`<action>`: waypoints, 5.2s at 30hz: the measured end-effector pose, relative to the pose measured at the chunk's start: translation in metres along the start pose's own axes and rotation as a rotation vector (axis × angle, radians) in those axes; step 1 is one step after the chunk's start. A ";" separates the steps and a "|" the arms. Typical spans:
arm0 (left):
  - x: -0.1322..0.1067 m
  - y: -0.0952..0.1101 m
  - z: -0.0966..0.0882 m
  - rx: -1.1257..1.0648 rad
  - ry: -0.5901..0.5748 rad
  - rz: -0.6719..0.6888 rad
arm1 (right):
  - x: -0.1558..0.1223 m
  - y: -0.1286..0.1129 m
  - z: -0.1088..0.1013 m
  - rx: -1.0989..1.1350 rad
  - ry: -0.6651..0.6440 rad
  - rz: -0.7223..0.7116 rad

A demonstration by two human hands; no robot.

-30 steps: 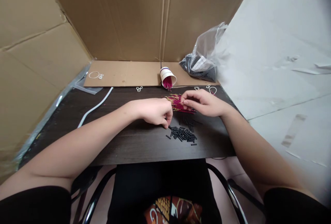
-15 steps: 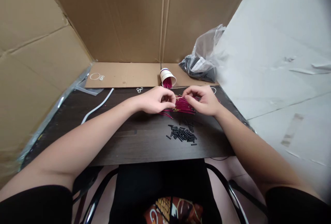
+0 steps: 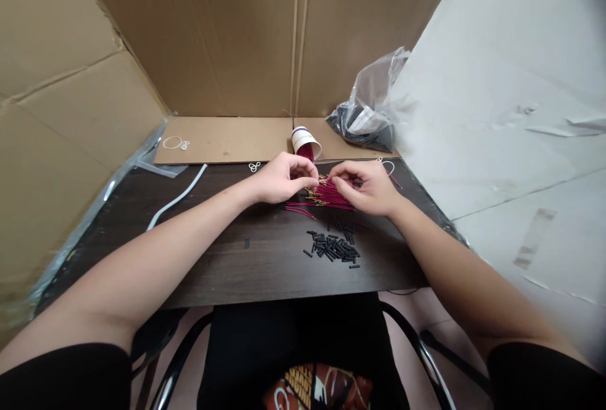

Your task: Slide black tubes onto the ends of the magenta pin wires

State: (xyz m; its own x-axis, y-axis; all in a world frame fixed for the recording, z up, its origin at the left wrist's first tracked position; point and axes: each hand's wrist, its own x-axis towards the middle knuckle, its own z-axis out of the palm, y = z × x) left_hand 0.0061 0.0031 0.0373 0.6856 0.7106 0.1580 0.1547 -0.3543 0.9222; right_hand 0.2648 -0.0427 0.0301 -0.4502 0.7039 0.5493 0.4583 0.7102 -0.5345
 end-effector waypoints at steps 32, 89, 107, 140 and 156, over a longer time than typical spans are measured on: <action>-0.001 0.000 0.005 -0.022 0.074 -0.059 | 0.000 -0.007 0.004 -0.219 0.011 -0.222; -0.002 -0.040 -0.016 0.355 -0.053 0.005 | 0.006 0.002 -0.031 -0.097 -0.561 0.162; 0.002 -0.046 -0.012 0.126 0.046 -0.078 | 0.006 -0.003 -0.018 -0.144 -0.580 0.133; 0.001 -0.046 -0.004 0.044 0.104 -0.080 | 0.003 0.007 -0.002 -0.169 -0.165 0.017; 0.000 -0.042 0.000 0.090 0.124 -0.072 | 0.004 0.005 0.005 -0.188 -0.213 0.118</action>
State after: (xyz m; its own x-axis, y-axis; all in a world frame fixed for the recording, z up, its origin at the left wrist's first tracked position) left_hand -0.0009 0.0178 -0.0017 0.5784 0.8036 0.1404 0.2671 -0.3492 0.8982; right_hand 0.2611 -0.0365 0.0265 -0.5271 0.7818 0.3331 0.6418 0.6232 -0.4469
